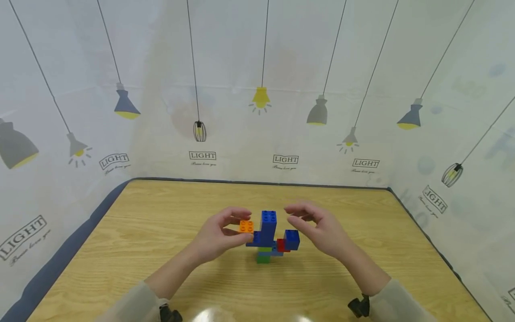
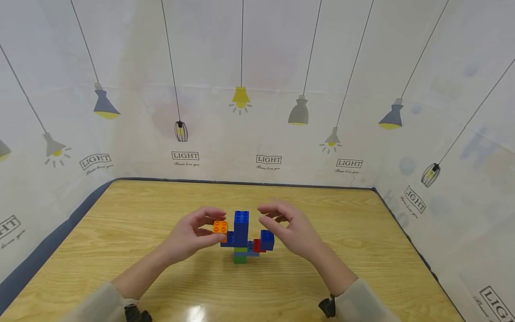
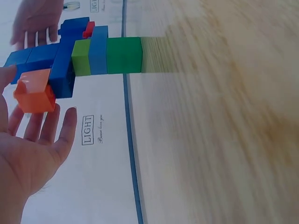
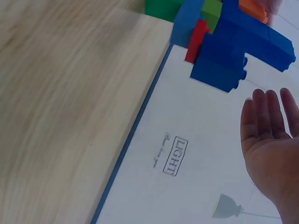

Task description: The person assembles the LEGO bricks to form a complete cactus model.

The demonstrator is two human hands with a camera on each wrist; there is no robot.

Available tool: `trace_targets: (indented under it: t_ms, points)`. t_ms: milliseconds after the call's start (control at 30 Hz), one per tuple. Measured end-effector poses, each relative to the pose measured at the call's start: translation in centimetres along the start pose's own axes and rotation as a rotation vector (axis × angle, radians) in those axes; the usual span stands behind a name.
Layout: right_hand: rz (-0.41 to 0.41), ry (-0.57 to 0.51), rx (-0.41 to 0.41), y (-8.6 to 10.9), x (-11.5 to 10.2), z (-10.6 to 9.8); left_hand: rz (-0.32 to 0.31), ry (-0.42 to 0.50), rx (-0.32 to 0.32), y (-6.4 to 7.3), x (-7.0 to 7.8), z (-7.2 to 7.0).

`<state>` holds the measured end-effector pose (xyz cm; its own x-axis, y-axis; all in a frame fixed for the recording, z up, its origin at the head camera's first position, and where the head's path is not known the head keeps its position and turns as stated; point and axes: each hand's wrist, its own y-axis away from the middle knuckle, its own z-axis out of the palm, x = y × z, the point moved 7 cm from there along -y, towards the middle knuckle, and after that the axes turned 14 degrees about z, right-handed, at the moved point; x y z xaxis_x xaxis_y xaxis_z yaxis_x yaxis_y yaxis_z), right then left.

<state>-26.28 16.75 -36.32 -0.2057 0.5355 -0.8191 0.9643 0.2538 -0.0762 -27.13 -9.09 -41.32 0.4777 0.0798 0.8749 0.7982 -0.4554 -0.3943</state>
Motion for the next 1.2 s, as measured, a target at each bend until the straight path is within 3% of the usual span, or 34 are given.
trace_targets:
  t_ms: [300,533,633,833,1200]
  points:
    - [0.020,-0.001,-0.014,1.4,3.0,-1.1,-0.006,0.028,0.029,1.5,0.3,-1.6]
    - [0.143,-0.153,-0.229,1.9,4.9,0.6,-0.026,0.062,-0.025,1.8,0.1,-0.8]
    - [0.159,-0.177,-0.295,1.9,5.3,1.6,-0.021,0.043,-0.059,1.8,-0.1,-0.2]
    - [0.107,-0.190,-0.321,1.5,5.4,2.7,0.015,0.008,-0.093,1.7,-0.3,0.4]
    - [0.153,-0.213,-0.356,1.1,6.0,4.2,0.021,-0.042,-0.072,1.3,-0.6,0.5]
